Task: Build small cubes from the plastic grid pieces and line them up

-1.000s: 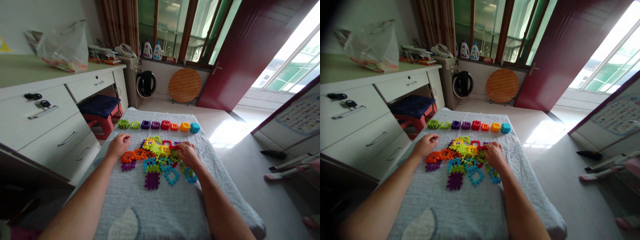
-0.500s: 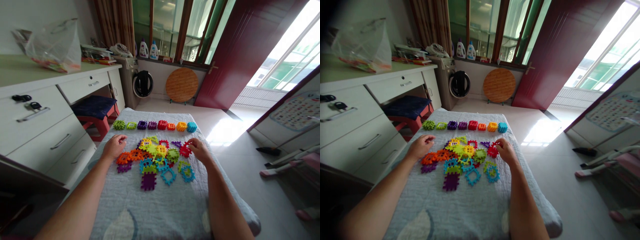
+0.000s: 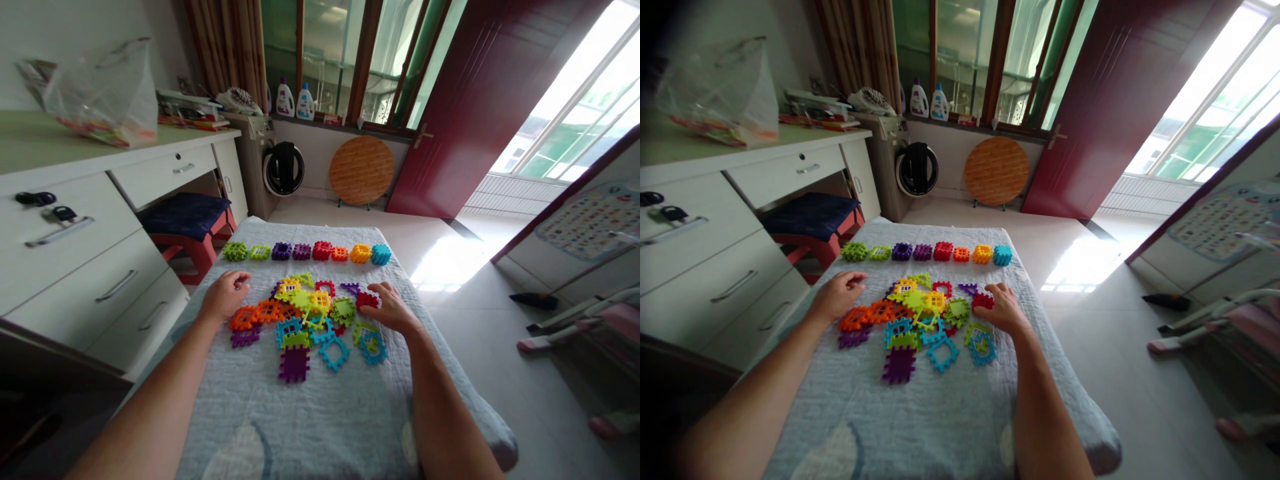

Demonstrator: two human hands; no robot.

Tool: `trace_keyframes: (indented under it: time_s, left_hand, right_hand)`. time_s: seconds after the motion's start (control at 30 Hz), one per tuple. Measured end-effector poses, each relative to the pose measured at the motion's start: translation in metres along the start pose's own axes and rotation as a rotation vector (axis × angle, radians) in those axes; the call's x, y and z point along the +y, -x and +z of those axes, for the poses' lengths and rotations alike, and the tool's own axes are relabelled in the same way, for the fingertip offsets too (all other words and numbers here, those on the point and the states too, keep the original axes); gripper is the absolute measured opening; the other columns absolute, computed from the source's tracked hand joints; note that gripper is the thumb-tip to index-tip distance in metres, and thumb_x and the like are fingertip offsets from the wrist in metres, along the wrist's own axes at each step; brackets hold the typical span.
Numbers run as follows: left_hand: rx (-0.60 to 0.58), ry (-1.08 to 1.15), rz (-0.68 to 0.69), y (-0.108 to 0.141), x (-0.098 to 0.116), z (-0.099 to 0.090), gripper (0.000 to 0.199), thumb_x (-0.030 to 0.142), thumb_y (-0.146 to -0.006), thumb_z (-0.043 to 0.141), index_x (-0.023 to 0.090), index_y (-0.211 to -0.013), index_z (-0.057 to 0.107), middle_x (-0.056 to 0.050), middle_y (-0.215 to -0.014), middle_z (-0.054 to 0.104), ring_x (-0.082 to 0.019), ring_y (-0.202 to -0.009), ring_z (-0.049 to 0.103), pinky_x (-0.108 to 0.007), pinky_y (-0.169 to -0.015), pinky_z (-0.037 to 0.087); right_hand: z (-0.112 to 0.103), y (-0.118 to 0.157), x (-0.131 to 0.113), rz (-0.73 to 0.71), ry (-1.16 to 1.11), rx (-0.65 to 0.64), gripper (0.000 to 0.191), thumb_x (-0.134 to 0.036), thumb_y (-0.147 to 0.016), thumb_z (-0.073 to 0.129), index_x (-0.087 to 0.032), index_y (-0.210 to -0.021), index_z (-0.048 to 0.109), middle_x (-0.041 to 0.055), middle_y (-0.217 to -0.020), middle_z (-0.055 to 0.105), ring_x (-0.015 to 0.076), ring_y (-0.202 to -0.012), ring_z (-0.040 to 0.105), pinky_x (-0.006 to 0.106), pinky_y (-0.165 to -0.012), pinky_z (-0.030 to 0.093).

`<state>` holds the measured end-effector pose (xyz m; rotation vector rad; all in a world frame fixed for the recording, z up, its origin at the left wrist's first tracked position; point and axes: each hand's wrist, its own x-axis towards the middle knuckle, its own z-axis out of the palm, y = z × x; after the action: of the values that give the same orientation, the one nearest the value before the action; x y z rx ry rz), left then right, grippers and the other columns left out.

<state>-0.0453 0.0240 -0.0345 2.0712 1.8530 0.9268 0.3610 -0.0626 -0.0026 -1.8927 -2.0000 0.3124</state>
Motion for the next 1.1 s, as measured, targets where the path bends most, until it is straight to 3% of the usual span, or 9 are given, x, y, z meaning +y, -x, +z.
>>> trace_keyframes:
  time_s: [0.1,0.27,0.47,0.67,0.87,1.0,1.1]
  left_hand:
    - [0.004,0.005,0.007,0.0,-0.001,0.001,0.036,0.033,-0.071,0.047,0.016,-0.097,0.066,-0.008,-0.097,0.066,-0.018,-0.075,0.062,-0.027,-0.073,0.05]
    - [-0.001,0.004,-0.003,0.0,-0.002,0.001,0.035,0.033,-0.072,0.048,0.017,-0.097,0.066,-0.007,-0.097,0.067,-0.018,-0.075,0.061,-0.027,-0.073,0.05]
    - [-0.001,0.013,-0.01,0.0,0.0,0.001,0.034,0.033,-0.071,0.048,0.018,-0.096,0.066,-0.007,-0.097,0.067,-0.018,-0.075,0.061,-0.027,-0.073,0.05]
    - [0.0,0.015,-0.017,0.0,0.001,0.0,0.034,0.033,-0.071,0.048,0.018,-0.096,0.066,-0.007,-0.098,0.067,-0.018,-0.076,0.061,-0.028,-0.074,0.05]
    - [-0.008,0.041,-0.022,0.0,0.001,-0.001,0.032,0.032,-0.072,0.048,0.018,-0.096,0.065,-0.006,-0.098,0.066,-0.018,-0.075,0.061,-0.028,-0.074,0.05]
    - [-0.009,0.063,-0.021,0.001,0.004,-0.002,0.031,0.03,-0.072,0.048,0.018,-0.095,0.065,-0.007,-0.098,0.066,-0.018,-0.076,0.061,-0.028,-0.074,0.05]
    - [-0.008,0.067,-0.043,0.001,0.005,-0.002,0.029,0.029,-0.072,0.049,0.02,-0.094,0.065,-0.006,-0.098,0.066,-0.018,-0.076,0.061,-0.028,-0.073,0.05]
  right_hand:
    - [0.001,0.002,-0.003,-0.024,0.019,-0.061,0.057,-0.033,-0.065,0.07,-0.018,-0.118,0.056,0.009,-0.109,0.054,0.0248,-0.102,0.051,0.039,-0.094,0.038]
    - [0.0,0.001,-0.004,-0.027,-0.002,-0.054,0.041,-0.03,-0.068,0.066,-0.017,-0.106,0.06,0.0071,-0.1,0.055,0.0214,-0.094,0.053,0.037,-0.09,0.039]
    - [0.0,0.001,-0.006,-0.051,-0.01,-0.032,0.039,-0.034,-0.068,0.068,-0.019,-0.103,0.061,0.0062,-0.098,0.056,0.0213,-0.091,0.053,0.037,-0.088,0.04]
    - [0.003,0.002,-0.006,-0.029,0.009,-0.004,0.051,-0.033,-0.064,0.07,-0.018,-0.111,0.057,0.0073,-0.102,0.055,0.0227,-0.095,0.052,0.036,-0.087,0.041]
    - [-0.001,0.003,-0.007,-0.018,0.009,0.001,0.033,-0.027,-0.065,0.066,-0.017,-0.096,0.06,0.0056,-0.092,0.057,0.02,-0.086,0.053,0.033,-0.082,0.042]
    - [-0.011,-0.013,-0.015,-0.089,0.006,0.076,0.036,-0.031,-0.067,0.066,-0.018,-0.1,0.06,0.0059,-0.094,0.058,0.0204,-0.087,0.053,0.032,-0.081,0.041]
    - [-0.018,-0.045,-0.031,-0.175,0.033,0.102,0.04,-0.033,-0.067,0.068,-0.02,-0.104,0.06,0.0057,-0.097,0.059,0.0208,-0.089,0.053,0.033,-0.082,0.04]
